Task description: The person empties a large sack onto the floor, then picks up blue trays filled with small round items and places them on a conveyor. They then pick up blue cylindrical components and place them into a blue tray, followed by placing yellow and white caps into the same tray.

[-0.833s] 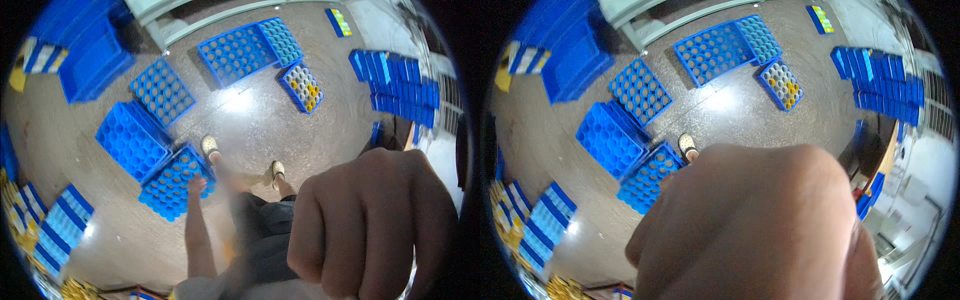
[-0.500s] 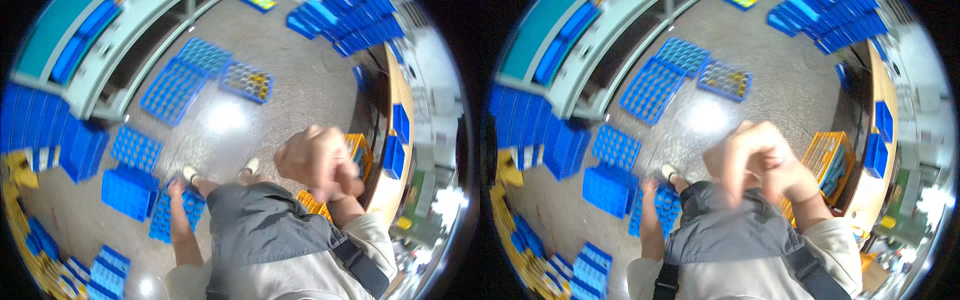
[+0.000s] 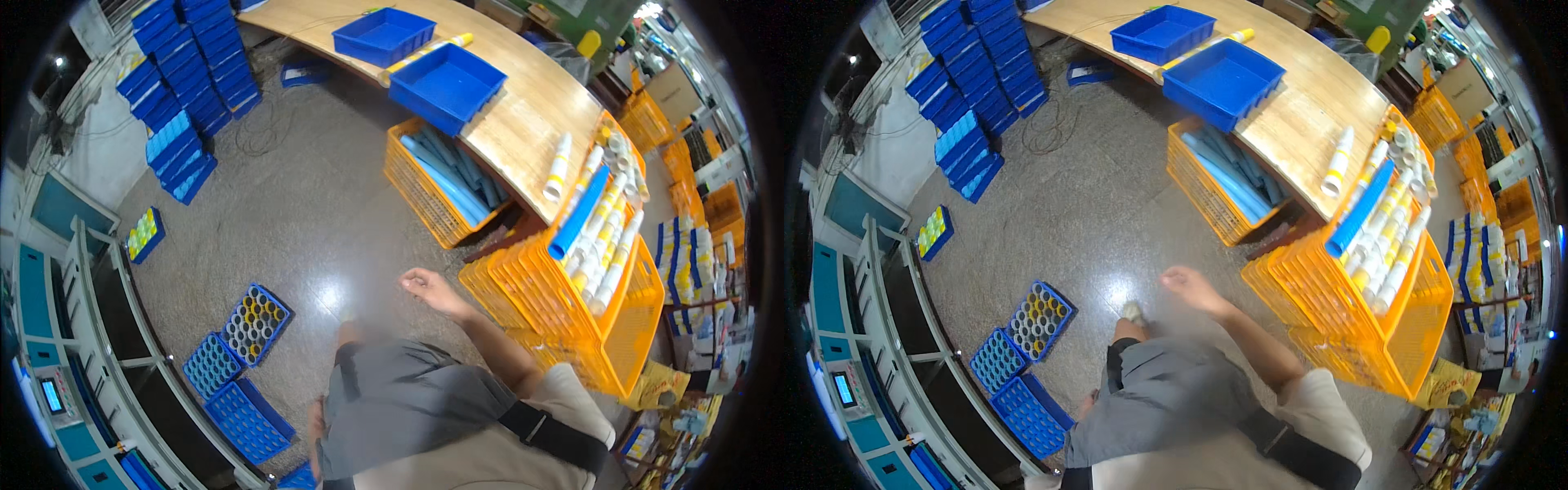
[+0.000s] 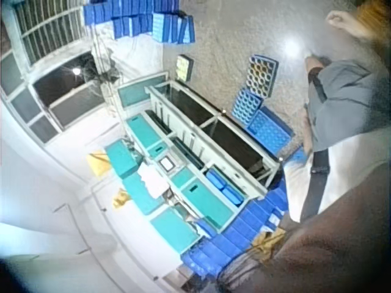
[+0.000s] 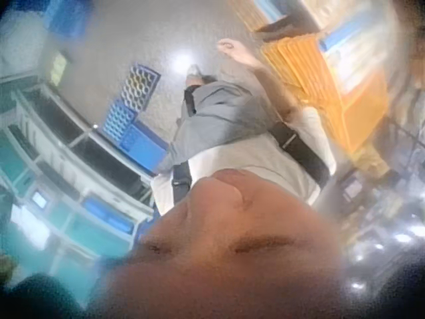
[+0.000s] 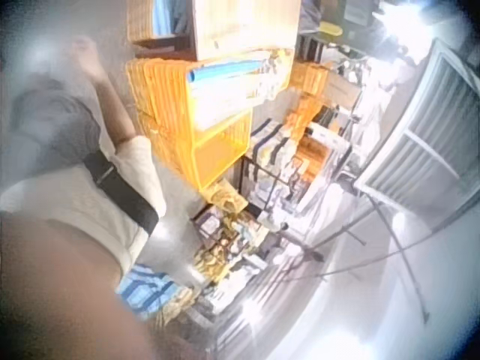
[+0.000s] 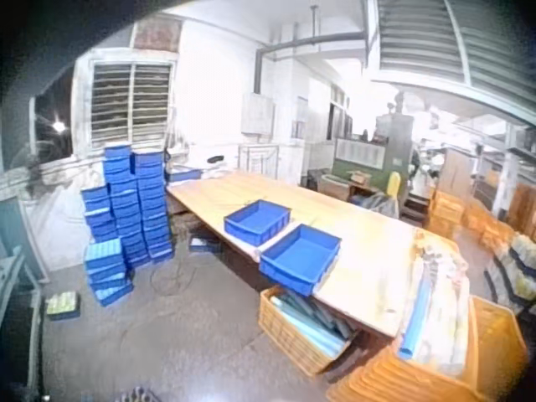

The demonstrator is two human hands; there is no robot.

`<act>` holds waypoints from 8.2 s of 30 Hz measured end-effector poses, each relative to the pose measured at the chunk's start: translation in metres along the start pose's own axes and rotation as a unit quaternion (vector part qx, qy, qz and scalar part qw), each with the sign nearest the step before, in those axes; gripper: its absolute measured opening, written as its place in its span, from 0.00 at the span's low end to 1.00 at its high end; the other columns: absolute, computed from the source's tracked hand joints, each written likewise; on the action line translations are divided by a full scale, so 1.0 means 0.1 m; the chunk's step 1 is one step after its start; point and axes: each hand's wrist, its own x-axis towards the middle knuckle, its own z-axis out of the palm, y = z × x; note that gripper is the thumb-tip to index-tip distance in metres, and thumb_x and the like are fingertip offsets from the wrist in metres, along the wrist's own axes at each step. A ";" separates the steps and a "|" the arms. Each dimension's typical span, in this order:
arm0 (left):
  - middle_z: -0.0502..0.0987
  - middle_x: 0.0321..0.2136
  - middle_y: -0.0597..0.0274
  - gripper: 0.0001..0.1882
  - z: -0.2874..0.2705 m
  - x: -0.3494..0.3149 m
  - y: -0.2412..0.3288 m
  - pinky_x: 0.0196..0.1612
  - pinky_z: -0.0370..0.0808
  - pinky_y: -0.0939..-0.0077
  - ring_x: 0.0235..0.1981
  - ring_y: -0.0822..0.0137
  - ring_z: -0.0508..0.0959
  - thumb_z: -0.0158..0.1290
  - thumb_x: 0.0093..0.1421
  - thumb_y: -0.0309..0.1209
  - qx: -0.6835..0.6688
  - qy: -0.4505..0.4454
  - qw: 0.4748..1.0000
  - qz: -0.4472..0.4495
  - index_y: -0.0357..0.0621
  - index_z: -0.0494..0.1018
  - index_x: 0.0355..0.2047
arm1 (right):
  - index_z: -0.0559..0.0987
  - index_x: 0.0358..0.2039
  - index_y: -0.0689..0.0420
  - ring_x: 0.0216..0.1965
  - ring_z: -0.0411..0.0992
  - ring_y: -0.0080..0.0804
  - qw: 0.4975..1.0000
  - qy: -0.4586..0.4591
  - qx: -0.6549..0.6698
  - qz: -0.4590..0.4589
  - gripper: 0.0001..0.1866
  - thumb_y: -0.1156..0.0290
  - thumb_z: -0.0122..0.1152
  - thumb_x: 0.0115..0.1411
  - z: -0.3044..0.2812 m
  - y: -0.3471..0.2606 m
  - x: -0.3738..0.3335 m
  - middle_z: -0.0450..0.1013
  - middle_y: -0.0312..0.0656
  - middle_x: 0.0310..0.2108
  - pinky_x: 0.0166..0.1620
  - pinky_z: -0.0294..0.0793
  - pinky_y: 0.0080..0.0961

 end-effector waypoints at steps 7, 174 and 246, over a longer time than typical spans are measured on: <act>0.76 0.19 0.53 0.16 1.05 0.75 2.85 0.26 0.74 0.64 0.20 0.61 0.77 0.48 0.60 0.37 0.400 0.263 0.805 0.350 0.36 0.76 0.25 | 0.77 0.44 0.61 0.27 0.65 0.17 0.989 0.113 -0.090 0.024 0.13 0.63 0.57 0.67 -0.86 0.00 1.61 0.69 0.30 0.28 0.33 0.67 0.18; 0.60 0.59 0.43 0.30 -6.53 1.24 5.42 0.50 0.75 0.54 0.54 0.37 0.65 0.51 0.48 0.13 -0.403 0.559 0.725 0.001 0.50 0.71 0.52 | 0.64 0.62 0.48 0.63 0.54 0.64 0.216 -0.709 -0.566 -0.360 0.49 0.81 0.74 0.36 13.74 0.37 3.64 0.51 0.61 0.64 0.61 0.64 0.48; 0.60 0.58 0.42 0.23 -8.35 -1.69 6.30 0.45 0.75 0.54 0.48 0.40 0.68 0.51 0.52 0.20 -0.357 0.679 0.622 0.159 0.46 0.71 0.51 | 0.69 0.56 0.51 0.61 0.59 0.63 0.290 -0.633 -0.396 -0.599 0.47 0.83 0.74 0.28 14.87 -2.80 2.51 0.60 0.60 0.56 0.59 0.67 0.47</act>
